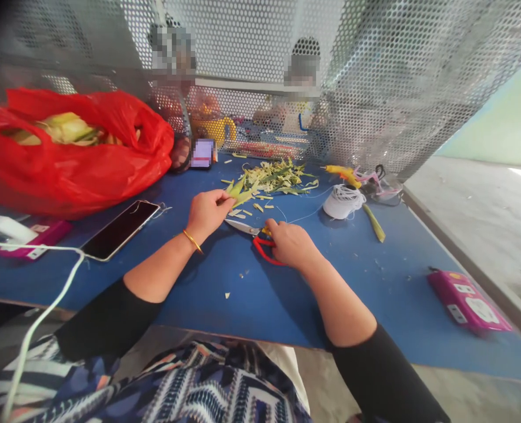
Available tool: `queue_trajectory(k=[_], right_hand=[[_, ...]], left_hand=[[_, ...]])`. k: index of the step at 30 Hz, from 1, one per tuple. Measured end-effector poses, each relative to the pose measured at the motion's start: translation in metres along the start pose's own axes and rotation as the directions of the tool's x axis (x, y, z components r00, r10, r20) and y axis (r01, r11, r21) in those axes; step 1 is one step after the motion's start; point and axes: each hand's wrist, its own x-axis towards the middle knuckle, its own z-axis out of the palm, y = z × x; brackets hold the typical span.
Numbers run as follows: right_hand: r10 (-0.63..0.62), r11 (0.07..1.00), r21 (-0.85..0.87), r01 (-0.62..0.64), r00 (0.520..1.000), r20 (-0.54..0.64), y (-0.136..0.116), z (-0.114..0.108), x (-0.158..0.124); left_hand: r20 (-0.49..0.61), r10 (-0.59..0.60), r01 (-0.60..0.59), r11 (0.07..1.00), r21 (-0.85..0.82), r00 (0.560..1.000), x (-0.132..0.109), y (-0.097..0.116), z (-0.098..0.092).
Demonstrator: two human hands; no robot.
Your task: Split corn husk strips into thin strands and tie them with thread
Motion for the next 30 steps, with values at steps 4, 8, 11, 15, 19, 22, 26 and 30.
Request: queue_trajectory(k=[4, 8, 11, 15, 19, 22, 26, 30], right_hand=[[0.034, 0.903, 0.43, 0.022, 0.992, -0.122, 0.012, 0.002, 0.003], [0.148, 0.405, 0.914, -0.03, 0.988, -0.033, 0.016, 0.0, 0.002], [0.173, 0.173, 0.981, -0.091, 0.983, 0.061, 0.01, -0.005, -0.001], [0.118, 0.187, 0.981, -0.051, 0.993, 0.029, 0.003, -0.01, -0.005], [0.094, 0.305, 0.952, -0.04, 0.995, 0.012, -0.001, -0.011, -0.007], [0.134, 0.337, 0.941, -0.039, 0.991, -0.007, -0.005, -0.01, -0.006], [0.177, 0.323, 0.946, -0.039, 0.984, -0.019, -0.007, -0.006, -0.003], [0.203, 0.298, 0.954, -0.044, 0.979, -0.019, -0.006, -0.002, 0.0]], left_hand=[[-0.029, -0.048, 0.048, 0.999, -0.005, 0.998, 0.002, -0.002, -0.003], [-0.067, -0.122, 0.121, 0.992, -0.016, 0.99, 0.007, -0.004, -0.006], [-0.08, -0.157, 0.157, 0.988, 0.003, 0.984, 0.009, -0.005, -0.008], [-0.107, -0.16, 0.167, 0.985, 0.051, 0.981, 0.011, -0.005, -0.009], [-0.085, -0.143, 0.148, 0.987, 0.059, 0.986, 0.008, -0.002, -0.006], [-0.051, -0.118, 0.119, 0.992, 0.031, 0.992, 0.006, -0.001, 0.001], [0.009, -0.09, 0.09, 0.994, -0.057, 0.996, 0.004, -0.004, 0.01], [0.013, -0.108, 0.109, 0.987, -0.119, 0.994, 0.006, -0.007, 0.016]])
